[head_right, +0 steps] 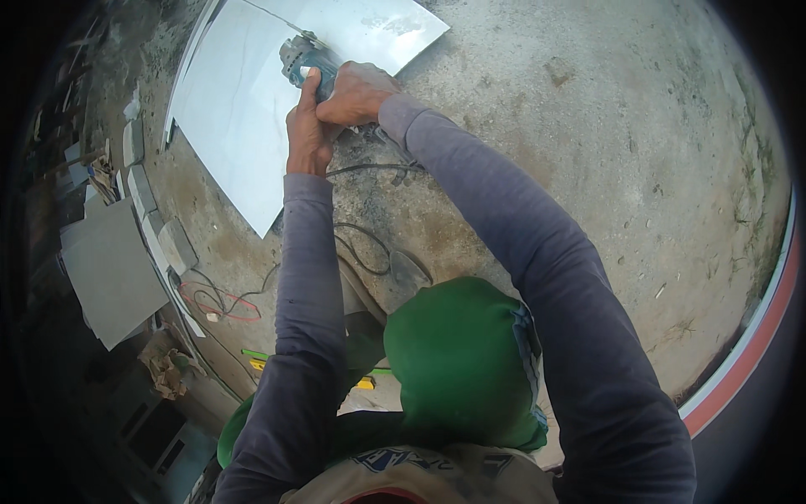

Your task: The person measures and marks a tile using a measuring tape, level, and pencil, then uses an angle grinder to cut the tile along the marked line.

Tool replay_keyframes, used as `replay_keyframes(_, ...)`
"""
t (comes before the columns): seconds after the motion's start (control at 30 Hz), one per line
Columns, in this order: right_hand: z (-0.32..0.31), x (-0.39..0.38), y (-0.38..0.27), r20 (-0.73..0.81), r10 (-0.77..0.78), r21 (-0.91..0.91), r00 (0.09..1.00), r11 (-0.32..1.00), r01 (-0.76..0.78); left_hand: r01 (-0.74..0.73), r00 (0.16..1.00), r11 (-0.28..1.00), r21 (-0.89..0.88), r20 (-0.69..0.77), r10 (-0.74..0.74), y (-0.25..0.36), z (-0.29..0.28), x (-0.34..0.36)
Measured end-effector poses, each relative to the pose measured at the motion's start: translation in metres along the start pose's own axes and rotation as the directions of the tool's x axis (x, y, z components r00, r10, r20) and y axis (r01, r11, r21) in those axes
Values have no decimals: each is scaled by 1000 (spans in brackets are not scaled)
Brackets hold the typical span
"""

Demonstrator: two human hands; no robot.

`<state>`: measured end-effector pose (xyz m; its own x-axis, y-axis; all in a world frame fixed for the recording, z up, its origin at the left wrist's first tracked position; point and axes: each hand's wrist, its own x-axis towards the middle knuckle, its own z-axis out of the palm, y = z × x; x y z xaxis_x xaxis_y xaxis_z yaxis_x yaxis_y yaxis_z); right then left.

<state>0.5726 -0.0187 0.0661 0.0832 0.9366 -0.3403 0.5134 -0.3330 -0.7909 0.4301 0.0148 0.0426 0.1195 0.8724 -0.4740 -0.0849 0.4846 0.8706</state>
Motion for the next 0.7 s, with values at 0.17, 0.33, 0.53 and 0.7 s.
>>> replay_keyframes(0.17, 3, 11, -2, -36, 2, -9, 999, 1000, -3, 41, 998, 999, 23, 52, -42, 2, -6, 11)
replay_keyframes(0.33, 3, 9, -9, 71, 94, -33, 993, 995, -92, 19, 1000, 999, 39, -17, -19, 4, -8, 7)
replay_keyframes(0.53, 2, 3, -7, 70, 116, -33, 991, 993, -114, 71, 997, 993, 96, 27, -74, 4, -10, 6)
replay_keyframes(0.7, 2, 2, -5, 62, 98, -40, 993, 995, -96, 54, 998, 996, 74, -18, -52, 0, -7, 4)
